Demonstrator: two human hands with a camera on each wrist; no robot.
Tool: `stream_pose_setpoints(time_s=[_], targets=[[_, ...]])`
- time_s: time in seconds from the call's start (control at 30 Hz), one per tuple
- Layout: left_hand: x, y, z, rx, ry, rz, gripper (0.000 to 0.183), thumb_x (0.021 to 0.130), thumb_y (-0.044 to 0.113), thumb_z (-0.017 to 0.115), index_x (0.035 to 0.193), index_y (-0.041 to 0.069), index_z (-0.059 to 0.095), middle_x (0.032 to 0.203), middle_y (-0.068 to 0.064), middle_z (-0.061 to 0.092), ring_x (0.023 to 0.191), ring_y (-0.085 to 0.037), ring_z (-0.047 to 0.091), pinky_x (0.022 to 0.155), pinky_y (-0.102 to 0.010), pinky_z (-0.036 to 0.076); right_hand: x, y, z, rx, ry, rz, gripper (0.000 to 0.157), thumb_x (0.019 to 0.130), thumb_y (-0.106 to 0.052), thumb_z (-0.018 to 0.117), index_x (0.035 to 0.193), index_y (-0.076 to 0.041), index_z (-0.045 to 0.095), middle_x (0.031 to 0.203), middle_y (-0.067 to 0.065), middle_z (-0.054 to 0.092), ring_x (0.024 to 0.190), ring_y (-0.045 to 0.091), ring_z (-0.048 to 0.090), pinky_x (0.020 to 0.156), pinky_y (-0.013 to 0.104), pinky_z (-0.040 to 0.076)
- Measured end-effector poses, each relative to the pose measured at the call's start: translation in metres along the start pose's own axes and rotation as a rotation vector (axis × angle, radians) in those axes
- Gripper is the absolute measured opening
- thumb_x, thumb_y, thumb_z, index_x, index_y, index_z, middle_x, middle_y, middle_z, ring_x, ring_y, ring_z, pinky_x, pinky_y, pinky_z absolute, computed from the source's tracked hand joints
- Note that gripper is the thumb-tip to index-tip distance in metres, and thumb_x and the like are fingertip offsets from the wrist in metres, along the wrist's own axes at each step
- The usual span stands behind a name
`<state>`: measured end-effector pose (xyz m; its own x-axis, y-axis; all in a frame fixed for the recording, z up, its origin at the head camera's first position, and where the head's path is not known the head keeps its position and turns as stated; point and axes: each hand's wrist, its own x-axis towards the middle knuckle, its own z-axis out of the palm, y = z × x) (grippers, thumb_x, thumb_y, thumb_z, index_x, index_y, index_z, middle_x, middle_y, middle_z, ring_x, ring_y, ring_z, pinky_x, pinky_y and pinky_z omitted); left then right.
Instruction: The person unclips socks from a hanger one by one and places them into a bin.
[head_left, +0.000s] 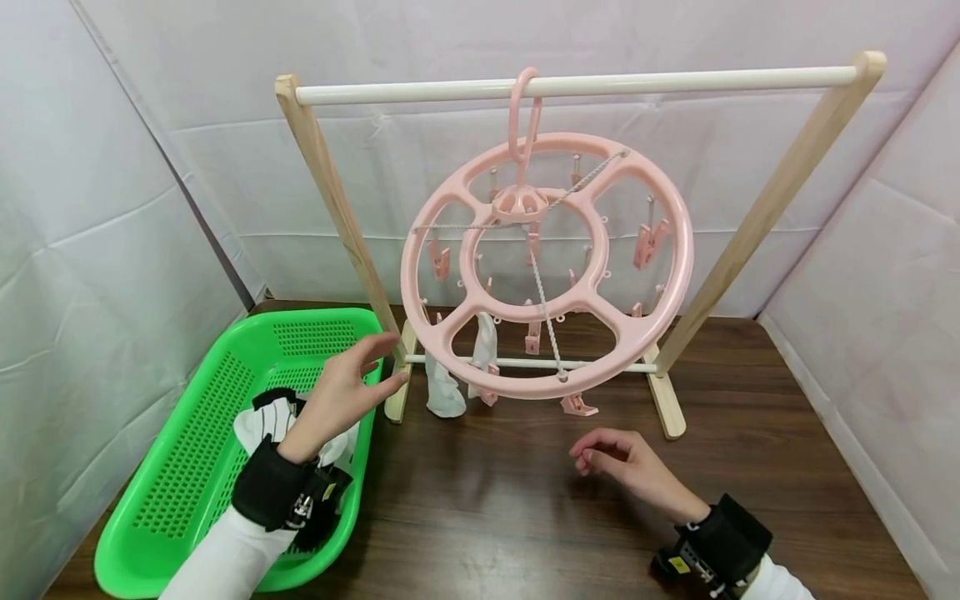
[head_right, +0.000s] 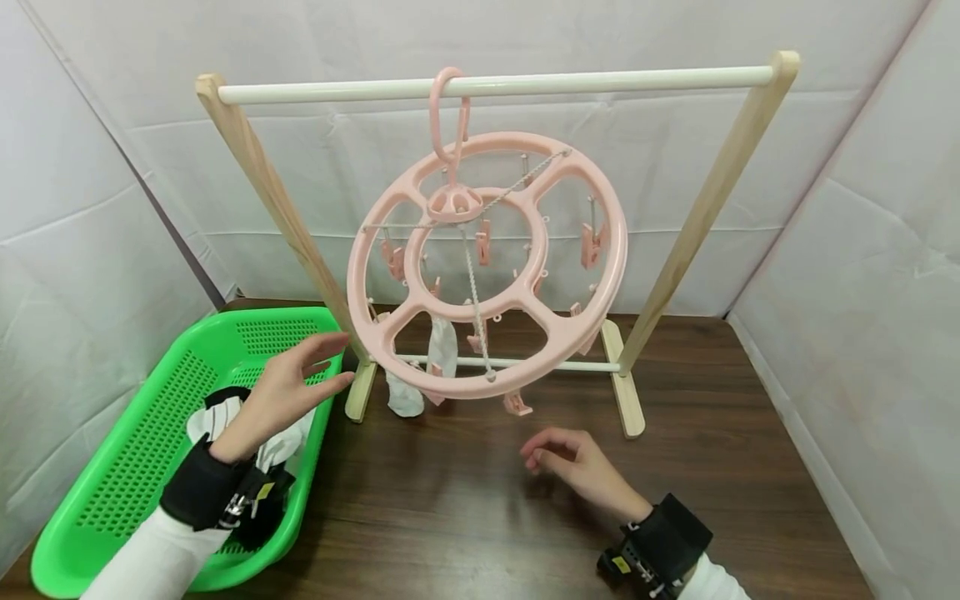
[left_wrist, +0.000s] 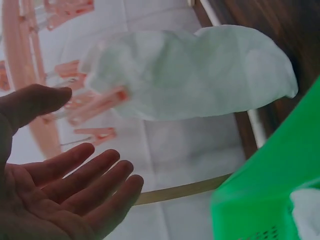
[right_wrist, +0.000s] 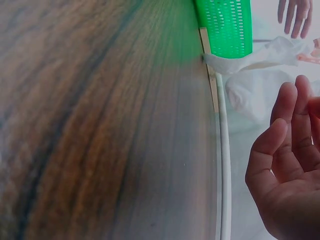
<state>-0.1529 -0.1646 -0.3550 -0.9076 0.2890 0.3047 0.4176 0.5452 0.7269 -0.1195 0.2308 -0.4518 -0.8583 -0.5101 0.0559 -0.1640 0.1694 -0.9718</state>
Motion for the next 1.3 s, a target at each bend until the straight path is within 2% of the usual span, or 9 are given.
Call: stream_pose_setpoints(time_s=[0.3,0.5,0.63,0.67,0.73,0.83,0.9,1.1,1.3], targets=[[0.028,-0.011,0.014,-0.154,-0.178,-0.136,0.077,0.086,0.019,0.074,0.148,0.000,0.031,0.147,-0.023,0.037,0.135,-0.037,0.035,0.106,-0.048,0.032,0.001,-0.004,0.000,-0.003,-0.006,0.002,0.018,0.099,-0.004,0.052,0.107,0.009,0.062,0.094,0.024,0.064,0.086,0.016,0.065,0.078,0.037,0.053],[0.040,-0.012,0.023,-0.211,-0.230,-0.089,0.086,0.083,0.017,0.078,0.152,0.010,0.028,0.148,-0.014,0.039,0.136,-0.033,0.035,0.107,-0.051,0.030,0.002,-0.005,0.002,-0.001,-0.016,-0.006,0.018,0.099,-0.003,0.051,0.107,0.010,0.061,0.095,0.030,0.062,0.086,0.017,0.065,0.078,0.038,0.053],[0.044,-0.010,0.028,-0.180,-0.236,-0.068,0.076,0.082,0.017,0.078,0.146,0.008,0.040,0.140,-0.012,0.049,0.126,-0.031,0.048,0.099,-0.050,0.040,0.001,-0.007,0.002,0.007,-0.016,0.005,0.018,0.099,-0.003,0.051,0.106,0.010,0.061,0.096,0.031,0.061,0.086,0.017,0.065,0.078,0.038,0.053],[0.045,-0.010,0.029,-0.170,-0.234,-0.067,0.071,0.082,0.017,0.078,0.144,0.006,0.044,0.136,-0.013,0.053,0.120,-0.029,0.053,0.094,-0.047,0.044,0.001,-0.008,0.002,0.006,-0.015,0.009,0.018,0.099,-0.003,0.051,0.106,0.010,0.062,0.096,0.030,0.061,0.087,0.017,0.065,0.078,0.038,0.053],[0.045,-0.008,0.031,-0.144,-0.239,-0.066,0.058,0.083,0.016,0.077,0.135,0.003,0.053,0.111,-0.014,0.063,0.093,-0.026,0.062,0.077,-0.039,0.049,0.001,-0.009,0.002,0.001,-0.012,0.015,0.018,0.099,-0.004,0.052,0.107,0.009,0.062,0.096,0.028,0.062,0.087,0.017,0.065,0.078,0.037,0.053],[0.044,-0.006,0.035,-0.084,-0.245,-0.038,0.039,0.085,0.014,0.074,0.120,0.001,0.062,0.073,-0.005,0.056,0.061,-0.017,0.051,0.057,-0.029,0.039,0.000,-0.010,0.002,0.002,-0.012,0.019,0.019,0.099,-0.004,0.052,0.107,0.009,0.062,0.095,0.025,0.063,0.087,0.017,0.065,0.079,0.036,0.053],[0.043,-0.005,0.038,-0.049,-0.251,-0.011,0.028,0.086,0.013,0.072,0.110,0.000,0.064,0.060,0.000,0.042,0.053,-0.014,0.039,0.053,-0.028,0.031,0.000,-0.011,0.004,0.016,-0.020,0.010,0.019,0.099,-0.004,0.052,0.108,0.009,0.061,0.096,0.026,0.063,0.087,0.017,0.065,0.079,0.037,0.053],[0.036,0.000,0.045,-0.057,-0.260,0.075,0.015,0.087,0.004,0.068,0.101,-0.002,0.066,0.060,0.005,0.044,0.052,-0.009,0.040,0.051,-0.025,0.033,0.001,-0.011,0.008,0.020,-0.062,-0.024,0.020,0.100,-0.004,0.051,0.109,0.011,0.061,0.095,0.025,0.063,0.088,0.018,0.065,0.079,0.037,0.053],[0.030,0.008,0.052,-0.039,-0.259,0.166,0.007,0.086,0.003,0.068,0.093,0.004,0.066,0.061,0.009,0.043,0.052,-0.004,0.038,0.051,-0.021,0.032,0.001,-0.012,0.012,0.023,-0.089,0.025,0.020,0.100,-0.007,0.051,0.109,0.007,0.062,0.097,0.030,0.062,0.090,0.018,0.065,0.081,0.036,0.052]])
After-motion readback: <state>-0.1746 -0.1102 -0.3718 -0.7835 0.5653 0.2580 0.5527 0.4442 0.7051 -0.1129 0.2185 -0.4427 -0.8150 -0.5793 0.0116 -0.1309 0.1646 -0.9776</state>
